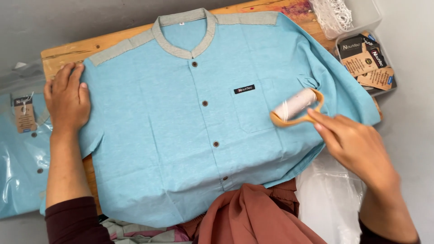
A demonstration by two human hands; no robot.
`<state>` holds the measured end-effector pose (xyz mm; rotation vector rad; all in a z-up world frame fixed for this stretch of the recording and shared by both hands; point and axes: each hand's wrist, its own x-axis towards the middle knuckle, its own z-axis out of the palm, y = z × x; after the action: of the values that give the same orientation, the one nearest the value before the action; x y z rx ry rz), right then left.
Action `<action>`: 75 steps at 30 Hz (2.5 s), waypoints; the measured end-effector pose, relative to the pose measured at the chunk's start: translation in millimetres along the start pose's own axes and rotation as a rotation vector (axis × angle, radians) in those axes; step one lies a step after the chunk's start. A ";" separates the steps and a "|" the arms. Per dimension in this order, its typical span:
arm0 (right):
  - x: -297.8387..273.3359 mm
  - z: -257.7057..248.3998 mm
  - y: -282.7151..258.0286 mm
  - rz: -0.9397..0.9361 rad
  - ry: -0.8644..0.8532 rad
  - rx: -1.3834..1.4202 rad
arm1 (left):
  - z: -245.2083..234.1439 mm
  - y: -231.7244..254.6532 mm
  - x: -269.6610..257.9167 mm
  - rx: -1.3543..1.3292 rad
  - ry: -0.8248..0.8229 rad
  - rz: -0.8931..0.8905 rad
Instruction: Using a lint roller to remove dust and lint from a light blue shirt on a wooden work surface.
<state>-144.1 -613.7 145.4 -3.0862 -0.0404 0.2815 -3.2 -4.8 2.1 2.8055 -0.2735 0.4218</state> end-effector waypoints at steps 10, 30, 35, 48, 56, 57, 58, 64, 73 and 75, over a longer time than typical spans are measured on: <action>259.2 45.8 -86.2 -0.199 0.392 0.330 | -3.5 1.9 2.5 -0.017 -0.001 -0.058; -81.2 16.0 83.2 0.044 0.146 0.339 | -22.6 29.7 -45.3 0.336 0.331 0.145; -12.5 2.5 -16.4 -0.389 0.121 0.353 | -78.9 124.9 -136.8 -0.049 0.323 -0.173; 66.0 69.1 -330.6 -1.050 0.104 0.426 | 32.2 181.6 -299.0 -0.598 0.890 -0.786; 54.9 -3.4 -184.0 -0.901 -0.058 0.230 | 30.8 182.4 -284.5 -0.806 1.040 -0.788; 52.2 -14.4 -171.4 -0.790 -0.116 0.140 | 37.5 176.7 -286.3 -0.798 1.040 -0.791; 49.6 -25.9 -158.2 -0.677 -0.170 0.050 | 44.3 171.8 -287.8 -0.789 1.040 -0.795; 54.6 -7.6 -218.1 -0.916 -0.052 0.112 | 28.5 177.8 -276.9 -0.621 0.964 -0.788; 50.0 74.4 -315.1 -1.057 0.227 0.403 | 19.4 176.2 -282.0 -0.613 0.884 -0.800; 47.5 41.5 -265.3 -1.047 0.172 0.379 | 19.1 174.7 -283.7 -0.608 0.864 -0.808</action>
<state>-110.8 -345.6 107.9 -2.2924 -1.3317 -0.0341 -304.4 -134.5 -59.6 1.7114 0.7485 1.0349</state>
